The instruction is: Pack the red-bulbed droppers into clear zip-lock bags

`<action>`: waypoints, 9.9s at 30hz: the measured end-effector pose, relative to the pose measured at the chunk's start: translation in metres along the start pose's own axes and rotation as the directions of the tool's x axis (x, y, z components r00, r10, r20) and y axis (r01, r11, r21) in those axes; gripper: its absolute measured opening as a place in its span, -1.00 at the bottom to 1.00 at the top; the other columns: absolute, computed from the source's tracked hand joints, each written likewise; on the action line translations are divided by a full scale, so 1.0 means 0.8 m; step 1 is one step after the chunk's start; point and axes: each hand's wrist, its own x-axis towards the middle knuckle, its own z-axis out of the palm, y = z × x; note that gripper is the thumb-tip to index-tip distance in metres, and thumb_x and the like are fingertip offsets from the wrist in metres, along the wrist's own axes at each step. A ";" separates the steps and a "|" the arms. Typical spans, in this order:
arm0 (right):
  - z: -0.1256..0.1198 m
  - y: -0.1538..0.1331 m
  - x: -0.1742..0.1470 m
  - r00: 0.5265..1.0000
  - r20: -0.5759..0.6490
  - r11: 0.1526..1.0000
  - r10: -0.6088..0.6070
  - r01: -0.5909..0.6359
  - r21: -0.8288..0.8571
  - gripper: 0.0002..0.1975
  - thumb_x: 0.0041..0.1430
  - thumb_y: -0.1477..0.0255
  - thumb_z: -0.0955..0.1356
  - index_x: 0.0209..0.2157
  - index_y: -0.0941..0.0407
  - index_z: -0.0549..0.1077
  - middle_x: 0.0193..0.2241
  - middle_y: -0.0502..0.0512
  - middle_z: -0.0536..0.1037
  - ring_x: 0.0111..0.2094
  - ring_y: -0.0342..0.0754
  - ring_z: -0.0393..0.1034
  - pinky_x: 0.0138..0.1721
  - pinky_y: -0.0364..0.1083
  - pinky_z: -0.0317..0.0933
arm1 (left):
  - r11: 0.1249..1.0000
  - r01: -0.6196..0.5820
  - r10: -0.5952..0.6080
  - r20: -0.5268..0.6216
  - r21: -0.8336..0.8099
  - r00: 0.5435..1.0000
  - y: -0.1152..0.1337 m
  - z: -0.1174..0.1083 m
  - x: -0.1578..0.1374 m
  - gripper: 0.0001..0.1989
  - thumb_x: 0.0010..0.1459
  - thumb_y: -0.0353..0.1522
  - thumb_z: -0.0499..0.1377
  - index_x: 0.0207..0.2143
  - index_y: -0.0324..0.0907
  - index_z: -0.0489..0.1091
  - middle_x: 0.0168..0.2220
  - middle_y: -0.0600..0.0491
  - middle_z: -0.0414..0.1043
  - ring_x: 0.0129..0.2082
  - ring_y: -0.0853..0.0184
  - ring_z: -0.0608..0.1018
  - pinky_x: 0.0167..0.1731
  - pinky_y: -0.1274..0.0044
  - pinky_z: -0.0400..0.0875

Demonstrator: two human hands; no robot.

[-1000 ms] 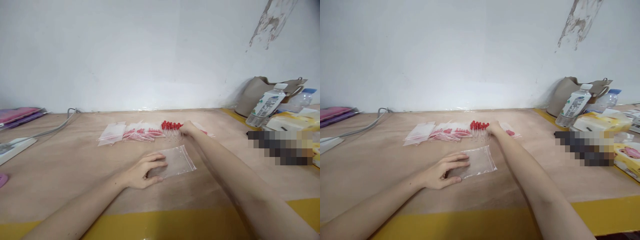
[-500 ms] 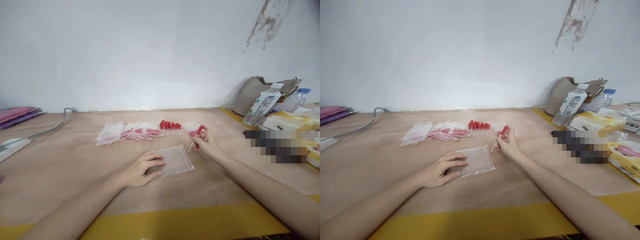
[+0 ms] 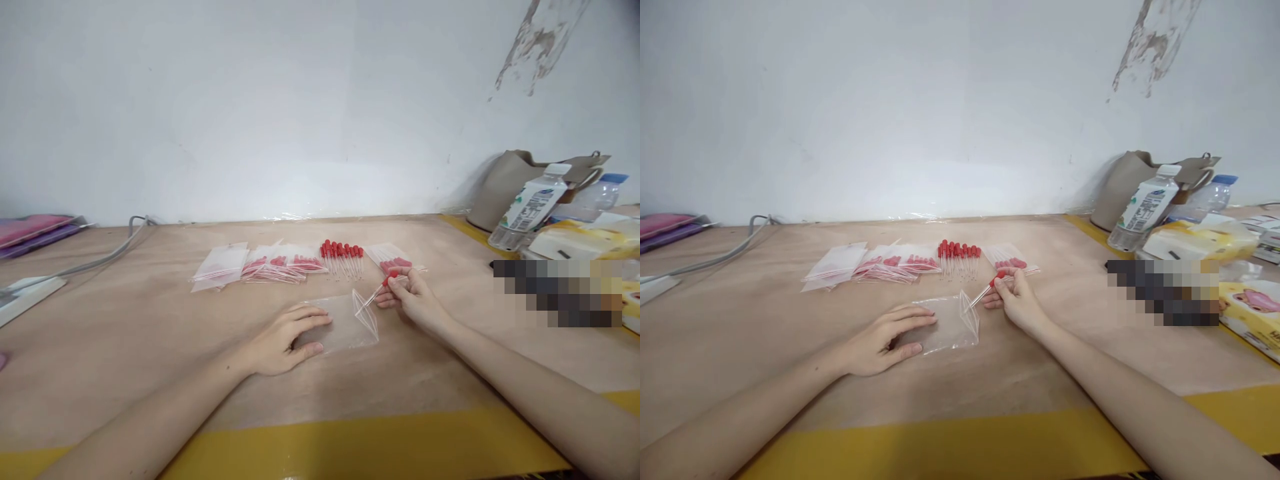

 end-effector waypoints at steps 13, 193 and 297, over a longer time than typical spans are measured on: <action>-0.047 -0.025 0.016 0.989 -0.090 0.986 -0.117 0.105 -0.127 -0.73 -0.12 0.38 0.35 -0.31 0.10 0.28 -0.59 -0.12 0.39 -0.59 -0.21 0.31 -0.50 -0.15 0.23 | 1.000 0.003 -0.003 0.007 -0.009 1.000 0.003 -0.002 0.000 -0.58 0.19 -0.28 0.05 0.11 -0.09 0.17 0.08 -0.03 0.23 0.09 0.20 0.26 0.08 0.29 0.16; -0.001 -0.026 0.077 0.996 0.017 0.803 -0.083 0.077 -0.591 -0.31 0.05 0.40 0.26 0.15 0.19 -0.15 -0.58 -0.03 0.37 -0.62 -0.13 0.29 -0.57 -0.14 0.24 | 0.998 0.066 -0.064 -0.074 0.022 0.995 -0.003 0.006 0.008 -0.63 0.18 -0.27 0.06 0.03 -0.19 0.31 0.07 -0.10 0.25 0.08 0.19 0.30 0.06 0.31 0.21; -0.002 -0.004 0.005 0.950 0.284 0.936 0.131 -0.024 -0.351 -0.71 -0.19 0.26 0.42 -0.43 0.17 0.44 -0.64 -0.06 0.44 -0.64 -0.23 0.23 -0.60 -0.20 0.11 | 0.985 0.124 -0.124 -0.009 0.120 0.992 0.001 -0.001 0.007 -0.54 0.21 -0.19 0.01 0.15 -0.06 0.12 0.16 -0.02 0.13 0.15 0.18 0.21 0.11 0.25 0.12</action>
